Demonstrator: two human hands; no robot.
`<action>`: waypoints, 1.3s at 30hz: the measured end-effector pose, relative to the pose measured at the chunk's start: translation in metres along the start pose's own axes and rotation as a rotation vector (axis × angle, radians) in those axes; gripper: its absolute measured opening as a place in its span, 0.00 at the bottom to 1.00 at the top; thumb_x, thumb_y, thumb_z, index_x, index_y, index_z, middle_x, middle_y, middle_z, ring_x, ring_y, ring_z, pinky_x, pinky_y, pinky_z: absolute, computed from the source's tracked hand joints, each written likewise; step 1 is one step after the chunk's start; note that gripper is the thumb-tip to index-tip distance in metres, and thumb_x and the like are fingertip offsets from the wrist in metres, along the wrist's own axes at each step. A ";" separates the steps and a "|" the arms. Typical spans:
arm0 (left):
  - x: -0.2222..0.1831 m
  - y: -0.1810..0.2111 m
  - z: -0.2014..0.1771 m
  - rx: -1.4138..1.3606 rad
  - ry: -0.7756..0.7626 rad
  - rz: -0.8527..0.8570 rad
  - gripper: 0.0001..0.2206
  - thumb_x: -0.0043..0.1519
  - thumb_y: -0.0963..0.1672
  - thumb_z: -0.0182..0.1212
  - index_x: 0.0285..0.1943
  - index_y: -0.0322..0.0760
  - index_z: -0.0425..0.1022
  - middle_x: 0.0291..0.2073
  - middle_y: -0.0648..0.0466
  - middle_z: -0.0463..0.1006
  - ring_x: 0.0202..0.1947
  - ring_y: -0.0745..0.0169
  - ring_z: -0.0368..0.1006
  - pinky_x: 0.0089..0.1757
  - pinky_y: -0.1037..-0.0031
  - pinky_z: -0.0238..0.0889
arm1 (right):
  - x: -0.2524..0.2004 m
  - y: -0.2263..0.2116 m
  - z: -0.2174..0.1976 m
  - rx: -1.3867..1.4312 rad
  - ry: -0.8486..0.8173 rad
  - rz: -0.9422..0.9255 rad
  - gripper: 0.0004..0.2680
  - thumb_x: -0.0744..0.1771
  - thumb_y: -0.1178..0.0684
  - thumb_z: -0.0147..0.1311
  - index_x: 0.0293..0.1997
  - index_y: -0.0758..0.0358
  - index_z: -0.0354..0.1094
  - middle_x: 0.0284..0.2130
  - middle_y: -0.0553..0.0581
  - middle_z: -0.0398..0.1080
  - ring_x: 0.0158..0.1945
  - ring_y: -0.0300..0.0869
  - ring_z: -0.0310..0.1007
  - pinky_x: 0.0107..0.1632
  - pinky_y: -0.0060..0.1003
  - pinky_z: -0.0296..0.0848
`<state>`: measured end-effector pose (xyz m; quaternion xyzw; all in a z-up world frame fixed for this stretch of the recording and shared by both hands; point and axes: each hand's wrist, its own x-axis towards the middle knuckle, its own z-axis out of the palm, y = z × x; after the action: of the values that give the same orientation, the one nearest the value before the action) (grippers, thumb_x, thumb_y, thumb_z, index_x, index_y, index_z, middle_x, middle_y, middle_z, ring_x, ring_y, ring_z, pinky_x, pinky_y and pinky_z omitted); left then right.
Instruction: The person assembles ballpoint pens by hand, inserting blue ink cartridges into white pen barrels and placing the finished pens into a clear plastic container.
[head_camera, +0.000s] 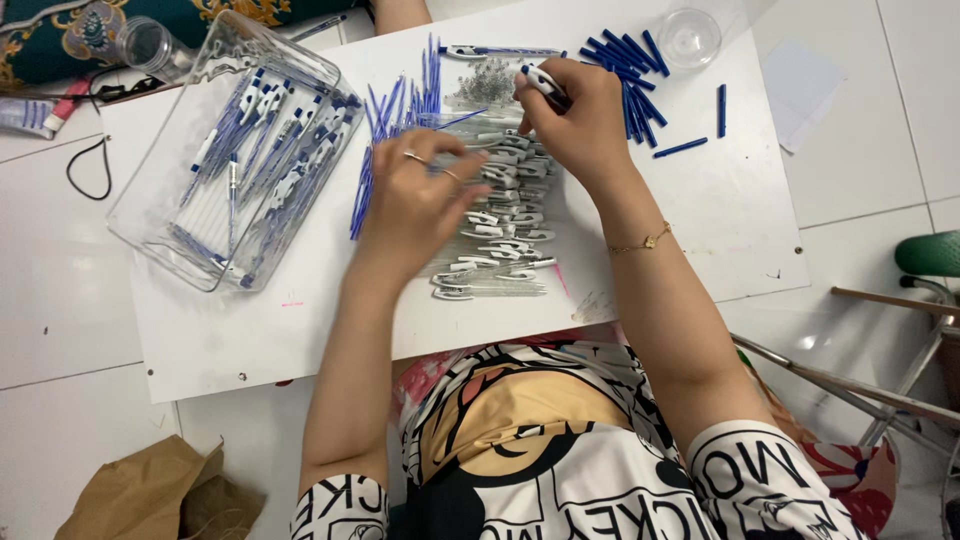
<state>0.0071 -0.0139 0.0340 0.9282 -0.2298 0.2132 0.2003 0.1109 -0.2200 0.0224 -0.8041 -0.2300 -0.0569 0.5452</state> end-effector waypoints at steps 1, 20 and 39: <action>-0.001 -0.008 -0.013 0.006 0.001 -0.003 0.16 0.60 0.45 0.76 0.56 0.45 0.81 0.48 0.48 0.79 0.49 0.45 0.72 0.51 0.50 0.56 | 0.001 0.000 0.001 0.004 -0.003 -0.005 0.14 0.72 0.55 0.55 0.25 0.58 0.63 0.15 0.48 0.69 0.27 0.35 0.83 0.29 0.23 0.62; -0.011 -0.230 -0.060 0.547 -0.575 -0.744 0.21 0.60 0.51 0.71 0.56 0.33 0.78 0.48 0.34 0.80 0.47 0.27 0.76 0.42 0.44 0.70 | 0.000 -0.003 0.000 -0.069 -0.085 0.083 0.11 0.72 0.51 0.54 0.29 0.57 0.70 0.18 0.46 0.73 0.26 0.30 0.77 0.30 0.26 0.64; 0.026 -0.069 -0.063 -1.056 0.483 -0.460 0.13 0.76 0.52 0.42 0.64 0.50 0.63 0.33 0.57 0.66 0.21 0.70 0.61 0.24 0.82 0.53 | 0.007 -0.001 -0.009 0.830 0.097 0.320 0.28 0.66 0.27 0.33 0.41 0.66 0.74 0.32 0.62 0.76 0.29 0.43 0.78 0.24 0.31 0.73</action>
<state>0.0445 0.0631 0.0799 0.6553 -0.0468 0.2261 0.7192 0.1179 -0.2256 0.0293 -0.5392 -0.0803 0.0877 0.8337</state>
